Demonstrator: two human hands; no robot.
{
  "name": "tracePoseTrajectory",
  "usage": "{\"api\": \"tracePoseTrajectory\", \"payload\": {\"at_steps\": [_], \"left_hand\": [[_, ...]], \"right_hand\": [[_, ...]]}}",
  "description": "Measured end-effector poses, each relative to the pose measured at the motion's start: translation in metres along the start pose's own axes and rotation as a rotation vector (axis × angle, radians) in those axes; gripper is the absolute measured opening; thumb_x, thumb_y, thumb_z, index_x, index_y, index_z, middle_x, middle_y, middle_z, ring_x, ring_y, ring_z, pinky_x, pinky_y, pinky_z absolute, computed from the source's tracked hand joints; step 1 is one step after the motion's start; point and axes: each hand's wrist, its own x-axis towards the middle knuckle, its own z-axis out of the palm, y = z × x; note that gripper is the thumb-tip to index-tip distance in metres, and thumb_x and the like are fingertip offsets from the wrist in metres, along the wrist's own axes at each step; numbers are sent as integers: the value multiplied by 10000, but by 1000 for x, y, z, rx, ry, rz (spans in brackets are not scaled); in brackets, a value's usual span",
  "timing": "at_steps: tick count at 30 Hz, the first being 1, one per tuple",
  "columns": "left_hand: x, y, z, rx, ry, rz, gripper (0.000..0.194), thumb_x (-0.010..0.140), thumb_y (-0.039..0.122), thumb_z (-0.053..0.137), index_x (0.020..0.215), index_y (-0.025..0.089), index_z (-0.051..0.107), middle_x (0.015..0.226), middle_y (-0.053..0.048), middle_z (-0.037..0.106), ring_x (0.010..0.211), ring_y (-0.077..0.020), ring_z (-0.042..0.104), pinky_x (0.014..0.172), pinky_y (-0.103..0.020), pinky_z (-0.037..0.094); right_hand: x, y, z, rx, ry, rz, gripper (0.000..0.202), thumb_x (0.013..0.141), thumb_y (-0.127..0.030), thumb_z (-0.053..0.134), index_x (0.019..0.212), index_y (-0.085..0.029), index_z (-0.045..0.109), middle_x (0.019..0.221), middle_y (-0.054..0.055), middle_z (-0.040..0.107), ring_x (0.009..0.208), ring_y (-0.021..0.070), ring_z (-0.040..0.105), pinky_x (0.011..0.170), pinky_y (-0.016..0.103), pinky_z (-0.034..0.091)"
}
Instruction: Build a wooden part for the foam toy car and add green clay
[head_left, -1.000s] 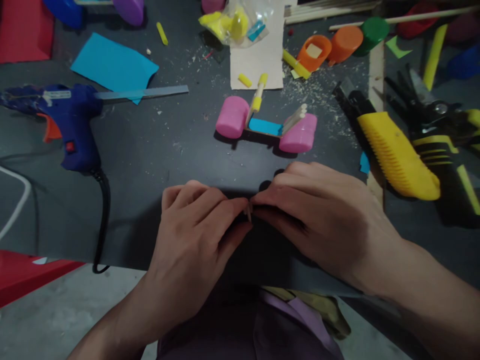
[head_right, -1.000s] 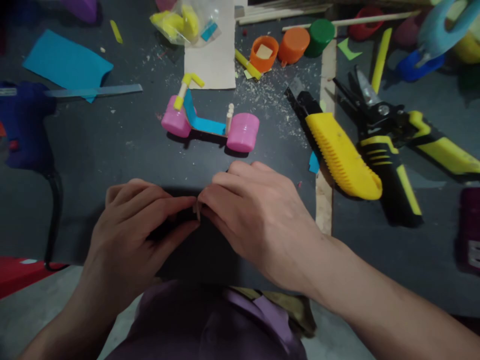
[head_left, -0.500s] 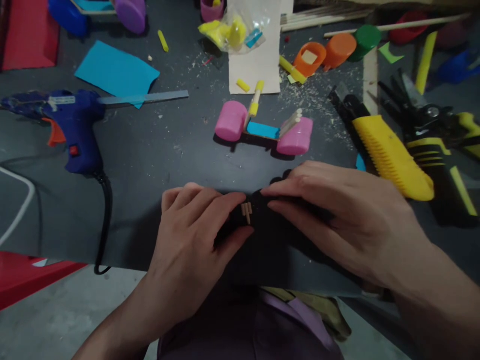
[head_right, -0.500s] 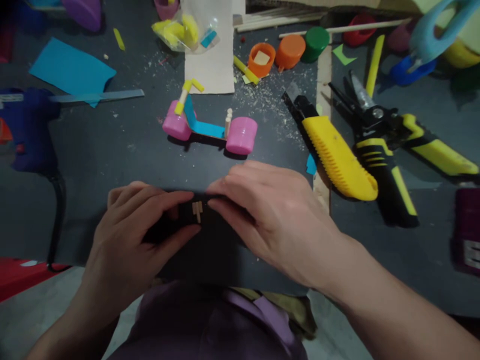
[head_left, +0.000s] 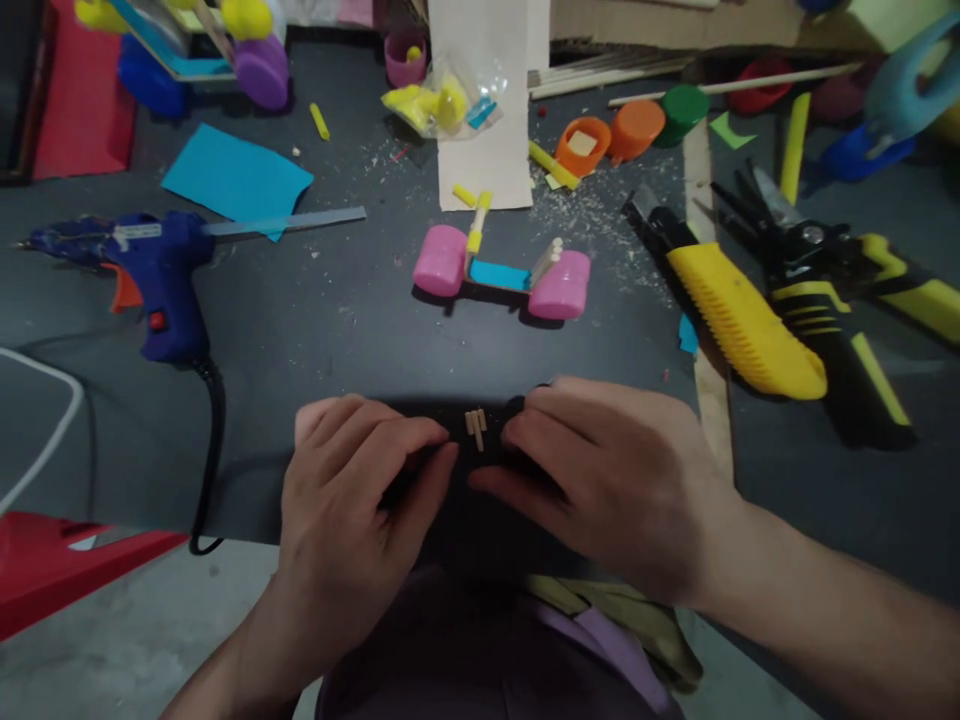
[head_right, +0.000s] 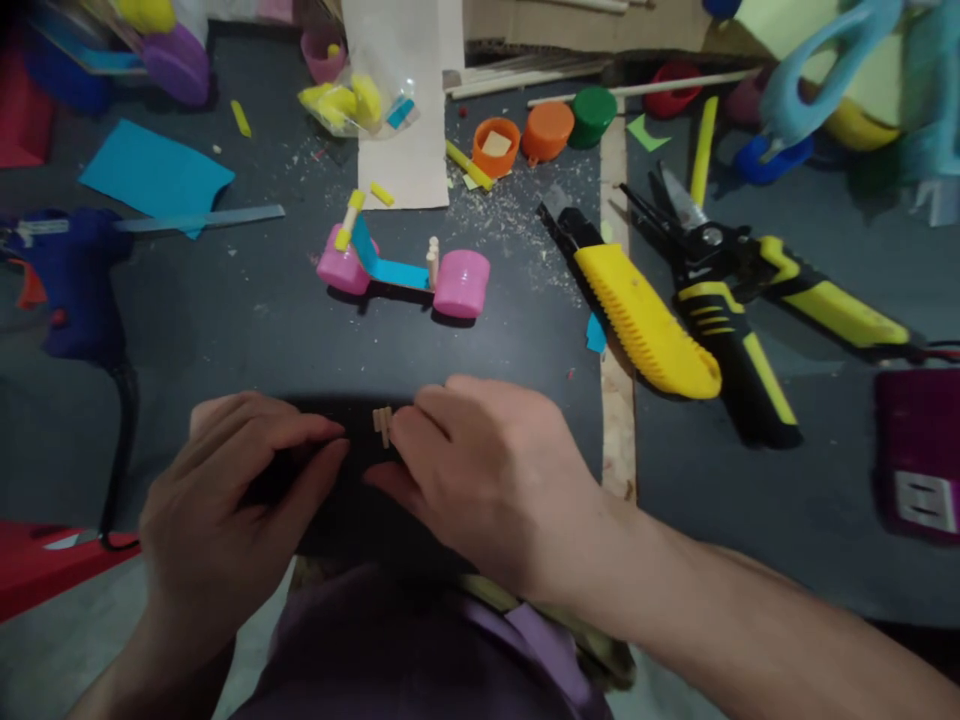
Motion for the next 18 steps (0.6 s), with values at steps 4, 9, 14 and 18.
{"api": "tracePoseTrajectory", "payload": {"at_steps": [4, 9, 14, 18], "left_hand": [[0, 1, -1, -30, 17, -4, 106, 921, 143, 620, 906, 247, 612, 791, 24, 679, 756, -174, 622, 789, -401, 465], [0, 1, -1, -36, 28, -24, 104, 922, 148, 612, 909, 251, 627, 793, 24, 686, 763, -173, 628, 803, -411, 483], [-2, 0, -1, -51, 62, -39, 109, 912, 142, 615, 890, 245, 642, 792, 21, 684, 769, -171, 627, 761, -387, 485], [-2, 2, -2, -80, 80, -60, 118, 913, 133, 610, 871, 237, 645, 774, 22, 663, 753, -159, 612, 738, -369, 480]], "right_hand": [[2, -7, 2, -119, -15, -17, 294, 987, -291, 521, 724, -194, 612, 629, 14, 529, 615, 201, 484, 589, 357, 347], [0, -6, 3, -135, -15, 54, 311, 990, -227, 491, 708, -201, 622, 655, 22, 559, 626, 198, 508, 583, 353, 332], [-2, -1, 4, -7, -38, 110, 279, 1011, -222, 467, 833, -177, 677, 699, 19, 600, 647, 181, 531, 598, 327, 342], [-2, 1, 4, 65, -56, 85, 238, 989, -163, 487, 876, -170, 696, 706, 9, 592, 642, 175, 530, 596, 318, 347]]}}
